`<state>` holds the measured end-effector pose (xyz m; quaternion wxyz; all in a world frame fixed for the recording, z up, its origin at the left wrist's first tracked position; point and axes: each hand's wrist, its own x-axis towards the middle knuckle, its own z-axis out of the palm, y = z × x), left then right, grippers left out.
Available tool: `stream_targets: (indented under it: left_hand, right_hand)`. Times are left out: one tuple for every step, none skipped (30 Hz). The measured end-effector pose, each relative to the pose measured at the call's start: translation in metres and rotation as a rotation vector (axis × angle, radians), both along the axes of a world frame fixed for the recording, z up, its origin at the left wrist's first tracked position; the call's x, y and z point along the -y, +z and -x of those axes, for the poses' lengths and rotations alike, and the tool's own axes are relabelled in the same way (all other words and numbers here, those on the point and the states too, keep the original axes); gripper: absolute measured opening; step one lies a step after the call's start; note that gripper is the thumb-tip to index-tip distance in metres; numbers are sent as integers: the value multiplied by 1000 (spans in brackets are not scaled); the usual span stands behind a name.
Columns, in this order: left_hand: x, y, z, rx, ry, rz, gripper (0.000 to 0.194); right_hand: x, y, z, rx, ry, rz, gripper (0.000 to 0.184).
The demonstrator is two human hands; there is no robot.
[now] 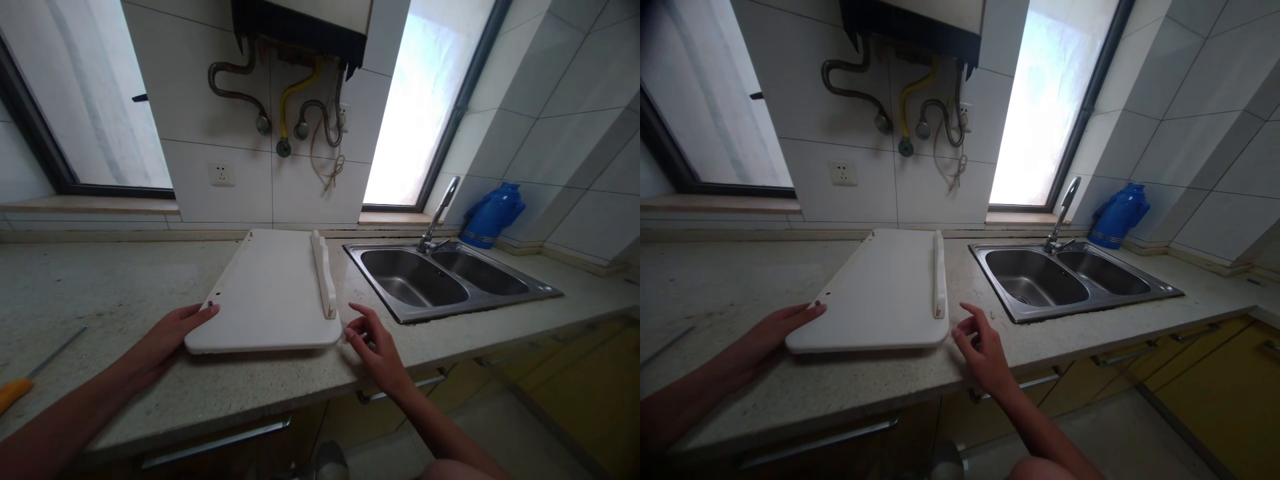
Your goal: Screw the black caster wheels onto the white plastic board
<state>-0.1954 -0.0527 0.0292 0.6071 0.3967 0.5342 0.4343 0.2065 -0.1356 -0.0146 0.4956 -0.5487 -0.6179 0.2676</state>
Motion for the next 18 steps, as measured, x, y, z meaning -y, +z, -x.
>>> stream_targets:
  left_hand:
    - [4, 0, 11, -7, 20, 10, 57]
    - [8, 0, 21, -12, 32, 21, 57]
    - [13, -1, 30, -15, 37, 32, 57]
    - [17, -1, 37, -20, 37, 49, 57]
    - [23, 0, 42, -24, 43, 66, 56]
    - [28, 0, 47, -25, 61, 80, 55]
    - [34, 2, 49, -19, 93, 92, 53]
    - [39, 3, 50, -6, 131, 101, 51]
    - [43, 5, 51, 12, 164, 106, 49]
    - [47, 7, 50, 31, 187, 110, 47]
    - [50, 8, 49, 49, 196, 108, 45]
    - [52, 9, 48, 62, 198, 107, 42]
    - [52, 9, 48, 72, 199, 103, 39]
    - [53, 9, 48, 83, 199, 96, 36]
    - [53, 9, 48, 92, 202, 87, 33]
    - [52, 8, 49, 98, 207, 78, 31]
    - [52, 7, 50, 100, 214, 68, 28]
    - [51, 7, 51, 97, 226, 59, 26]
  right_hand:
    - [-1, 1, 1, 12, 10, 7, 58]
    - [-3, 2, 1, 24, 20, 15, 57]
    - [-4, 3, 1, 35, 31, 22, 57]
    - [-6, 4, 1, 43, 42, 27, 56]
    - [-7, 4, 1, 47, 54, 28, 57]
    - [-9, 5, 2, 44, 69, 24, 59]
    - [-10, 6, 4, 36, 88, 16, 64]
    - [-11, 7, 7, 26, 110, 7, 71]
    - [-12, 8, 13, 16, 138, -1, 78]
    - [-13, 11, 19, 11, 168, -5, 84]
    - [-14, 14, 27, 15, 196, -4, 87]
    - [-16, 19, 35, 27, 221, 4, 87]
    - [-18, 25, 43, 47, 241, 19, 85]
    - [-21, 32, 50, 70, 254, 39, 84]
    - [-26, 40, 56, 95, 261, 58, 81]
    - [-33, 48, 60, 117, 266, 78, 78]
    - [-41, 56, 63, 138, 272, 94, 73]
    - [-50, 64, 66, 160, 283, 105, 67]
